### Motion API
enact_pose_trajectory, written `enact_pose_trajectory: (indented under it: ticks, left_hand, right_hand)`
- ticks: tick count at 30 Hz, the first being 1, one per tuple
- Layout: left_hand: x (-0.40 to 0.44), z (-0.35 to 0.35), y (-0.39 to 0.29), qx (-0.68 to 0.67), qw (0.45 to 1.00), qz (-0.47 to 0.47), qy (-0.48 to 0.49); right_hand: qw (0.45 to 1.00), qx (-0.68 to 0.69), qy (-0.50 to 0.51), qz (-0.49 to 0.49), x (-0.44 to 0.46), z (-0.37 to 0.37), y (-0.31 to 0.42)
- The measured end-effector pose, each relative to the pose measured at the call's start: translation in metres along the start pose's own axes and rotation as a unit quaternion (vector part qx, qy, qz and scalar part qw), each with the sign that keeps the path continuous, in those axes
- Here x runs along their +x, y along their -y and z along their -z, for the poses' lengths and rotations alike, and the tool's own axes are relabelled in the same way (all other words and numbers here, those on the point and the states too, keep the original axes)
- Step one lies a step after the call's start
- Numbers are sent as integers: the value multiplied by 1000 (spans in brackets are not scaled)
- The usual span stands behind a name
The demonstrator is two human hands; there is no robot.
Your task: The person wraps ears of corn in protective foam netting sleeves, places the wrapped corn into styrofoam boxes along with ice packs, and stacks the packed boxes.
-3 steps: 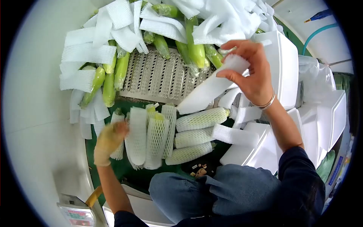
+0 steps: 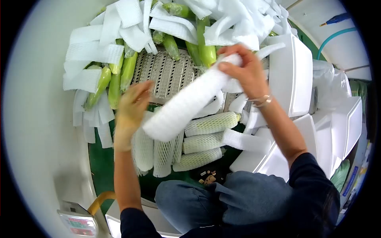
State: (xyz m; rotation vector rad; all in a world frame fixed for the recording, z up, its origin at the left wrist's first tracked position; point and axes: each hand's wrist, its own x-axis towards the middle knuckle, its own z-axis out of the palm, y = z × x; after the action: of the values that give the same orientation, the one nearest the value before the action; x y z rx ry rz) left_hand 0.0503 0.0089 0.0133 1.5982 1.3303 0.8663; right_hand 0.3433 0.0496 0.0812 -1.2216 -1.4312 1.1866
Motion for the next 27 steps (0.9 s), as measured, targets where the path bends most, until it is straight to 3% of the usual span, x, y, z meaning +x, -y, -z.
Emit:
enact_pose_trajectory:
  ticks: [1,2,3,4,6,7,8,9,10,11,13,14,15,18,19,20,22,23,24,25,27]
  left_hand:
    - [17,-16,-19,-1,999,-26,44]
    - [30,-35,-18,-124,988,-85,34]
    - [44,-54,-18,-242,959,-145,39]
    - [49,-65,-21,-243,958,-144,39]
    - [62,-93,-16,-484,870,-4,99]
    - [71,-110,-7,-562,819,47,104]
    - [82,-137,18,-580,808,57,82]
    - [86,-149,27,-712,690,114,66]
    - [86,-156,30,-578,814,12,47]
    - [84,-165,35,-422,904,-75,-7]
    - [69,-142,2,-262,961,-87,34]
    - [70,-130,-20,-325,934,96,112]
    - [74,-134,-16,-416,885,167,129]
    - [93,-132,0,-338,905,193,171]
    - [93,-134,4,-383,879,212,192]
    - [92,-138,9,-385,878,205,198]
    - [93,-141,17,-557,797,166,165]
    - [96,-139,28,-656,725,151,145]
    - [100,-136,25,-656,726,145,148]
    - [103,-134,21,-657,725,171,111]
    - [117,-140,13,-648,739,179,31]
  right_hand:
    - [992,65,-11,-106,1,-14,-26]
    - [962,210,-25,-170,4,-28,-48]
    - [936,303,-41,-175,8,-42,-61]
    - [936,302,-41,-176,8,-48,-72]
    - [955,251,-60,-144,10,-49,-90]
    - [989,88,-92,-70,12,-46,-101]
    - [989,87,-92,-71,15,-41,-104]
    - [992,0,-120,-23,18,-36,-108]
    - [986,-86,-143,19,19,-35,-106]
    - [986,-91,-137,1,18,-31,-106]
    - [990,-3,-140,3,19,-36,-101]
    - [988,33,-146,31,19,-41,-96]
    - [988,40,-145,28,22,-41,-103]
    - [976,-136,-170,5,29,-15,-141]
    - [959,-235,-119,101,27,-9,-150]
    - [985,-142,-95,20,26,-4,-160]
    - [983,48,-89,-151,23,-4,-154]
    - [951,144,-14,-273,18,9,-140]
    - [890,235,63,-386,14,21,-124]
    - [881,300,133,-342,13,28,-122]
    - [903,304,102,-285,14,22,-116]
